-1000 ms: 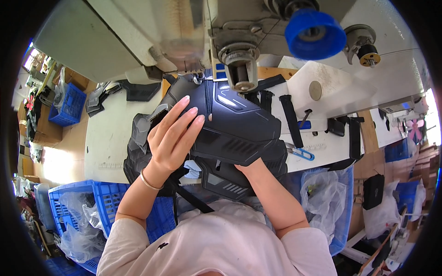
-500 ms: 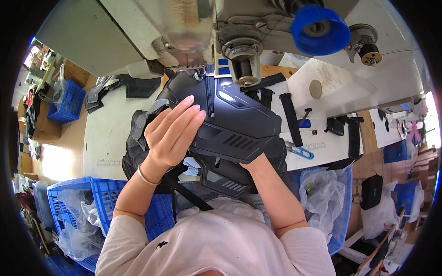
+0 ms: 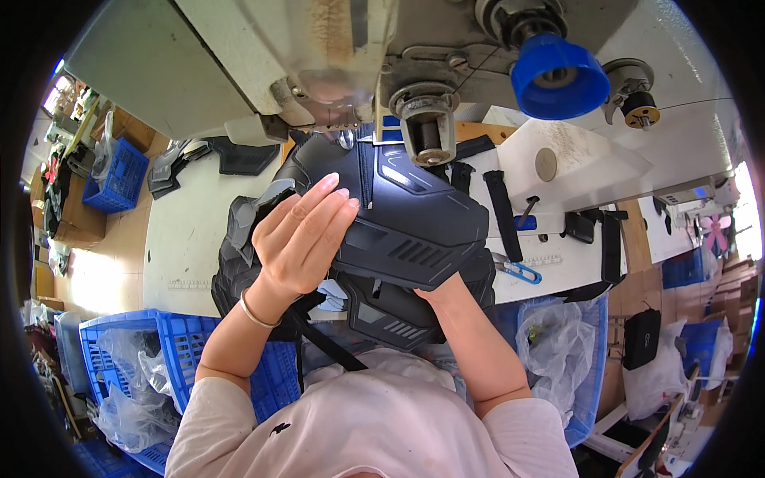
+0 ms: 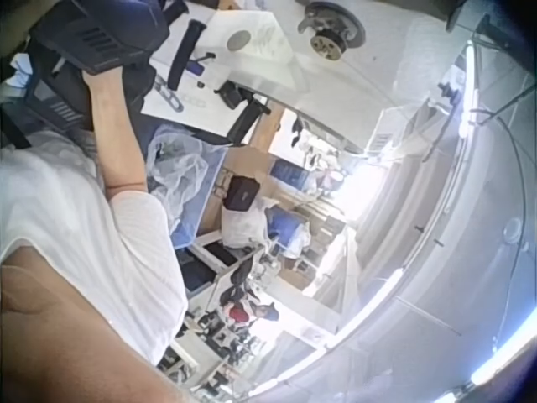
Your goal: Sewing components of a black protective gear piece using an industrial sewing machine.
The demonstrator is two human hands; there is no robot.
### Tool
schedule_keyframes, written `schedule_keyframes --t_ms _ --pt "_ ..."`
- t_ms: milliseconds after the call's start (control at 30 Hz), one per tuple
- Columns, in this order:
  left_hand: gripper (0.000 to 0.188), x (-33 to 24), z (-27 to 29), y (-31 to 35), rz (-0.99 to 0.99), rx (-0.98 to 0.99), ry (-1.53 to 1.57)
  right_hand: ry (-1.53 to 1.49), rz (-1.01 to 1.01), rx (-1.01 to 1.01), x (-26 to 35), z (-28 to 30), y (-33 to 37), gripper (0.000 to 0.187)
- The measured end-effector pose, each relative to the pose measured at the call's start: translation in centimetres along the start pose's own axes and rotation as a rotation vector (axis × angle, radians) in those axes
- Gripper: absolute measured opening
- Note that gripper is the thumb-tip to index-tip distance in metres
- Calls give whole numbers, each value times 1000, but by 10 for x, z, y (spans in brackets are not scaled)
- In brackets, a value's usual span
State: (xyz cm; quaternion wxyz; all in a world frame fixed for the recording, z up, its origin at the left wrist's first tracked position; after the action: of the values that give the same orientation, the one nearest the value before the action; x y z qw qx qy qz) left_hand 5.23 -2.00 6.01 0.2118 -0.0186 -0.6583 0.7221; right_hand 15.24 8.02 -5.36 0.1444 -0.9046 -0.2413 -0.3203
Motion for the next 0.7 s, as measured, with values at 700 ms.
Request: schedule_keyframes --t_ms 700 --pt "20 28 -17 2 34 -36 -20 570 102 44 8 -13 -14 26"
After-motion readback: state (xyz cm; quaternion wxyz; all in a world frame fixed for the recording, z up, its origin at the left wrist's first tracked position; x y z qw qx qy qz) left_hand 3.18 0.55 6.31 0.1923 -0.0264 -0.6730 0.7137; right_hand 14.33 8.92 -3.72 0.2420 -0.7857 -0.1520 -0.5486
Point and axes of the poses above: each hand's wrist, its own y-axis away from the middle knuckle, its own z-axis out of the back of the hand, x = y × z, the point moved 8 cm from there along -y, towards the middle knuckle, and after that the axes turned 15 degrees about -x, right-handed, at the moved point
